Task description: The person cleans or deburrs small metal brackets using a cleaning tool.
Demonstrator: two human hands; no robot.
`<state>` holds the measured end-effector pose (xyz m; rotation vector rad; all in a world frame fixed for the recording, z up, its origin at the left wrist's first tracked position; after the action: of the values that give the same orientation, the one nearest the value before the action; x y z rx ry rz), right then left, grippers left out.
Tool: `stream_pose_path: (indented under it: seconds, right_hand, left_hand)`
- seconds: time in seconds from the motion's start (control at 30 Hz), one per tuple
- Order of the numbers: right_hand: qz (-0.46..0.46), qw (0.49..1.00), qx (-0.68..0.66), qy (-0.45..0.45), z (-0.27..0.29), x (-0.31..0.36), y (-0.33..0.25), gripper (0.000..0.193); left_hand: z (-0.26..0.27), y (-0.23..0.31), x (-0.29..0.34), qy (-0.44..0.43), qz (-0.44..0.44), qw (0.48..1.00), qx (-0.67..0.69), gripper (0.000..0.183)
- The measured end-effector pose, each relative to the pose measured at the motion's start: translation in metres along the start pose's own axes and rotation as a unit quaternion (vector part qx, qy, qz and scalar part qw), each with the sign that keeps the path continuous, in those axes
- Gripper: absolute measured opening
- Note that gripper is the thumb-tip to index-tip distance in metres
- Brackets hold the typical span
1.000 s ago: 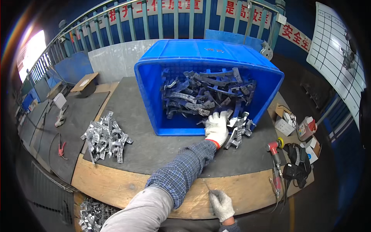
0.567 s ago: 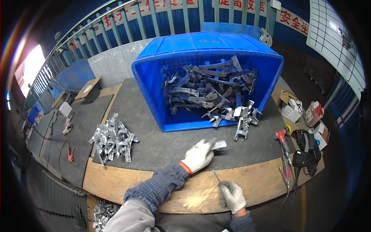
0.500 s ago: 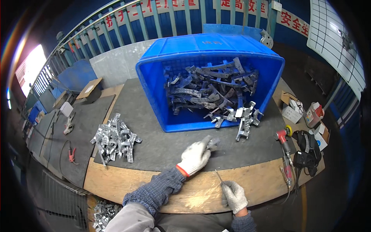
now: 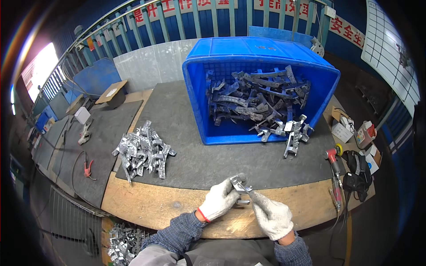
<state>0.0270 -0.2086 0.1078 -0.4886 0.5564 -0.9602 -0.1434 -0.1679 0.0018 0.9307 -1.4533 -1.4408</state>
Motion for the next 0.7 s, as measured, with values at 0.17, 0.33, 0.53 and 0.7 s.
stream_pose_path:
  seconds: [0.17,0.33,0.53,0.7]
  right_hand:
    - [-0.019,1.0,-0.003,-0.019,-0.008,-0.001,0.0,0.034]
    - [-0.028,0.998,-0.033,-0.04,-0.008,0.003,-0.002,0.033]
    - [-0.046,0.997,0.025,-0.065,-0.026,0.009,0.006,0.035]
    - [-0.252,0.859,-0.435,-0.099,-0.062,0.018,0.046,0.034]
  left_hand:
    - [-0.002,0.011,0.012,0.026,-0.019,0.998,-0.047,0.049]
    - [0.003,0.026,0.022,0.076,-0.076,0.952,-0.287,0.057]
    - [-0.007,0.027,0.035,0.097,-0.123,0.912,-0.378,0.069]
    - [-0.004,0.025,0.031,0.085,-0.072,0.939,-0.325,0.059]
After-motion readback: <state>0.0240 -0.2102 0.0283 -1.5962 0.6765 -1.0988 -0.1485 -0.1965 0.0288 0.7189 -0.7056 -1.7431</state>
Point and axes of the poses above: each hand's wrist, its own x-axis away from the middle knuckle, its own z-axis out of the back of the hand, y = z × x, the point moved 10 cm from there along -x, towards the middle knuckle, and after that the axes turned 8 degrees about -y, right-handed, at the moved point
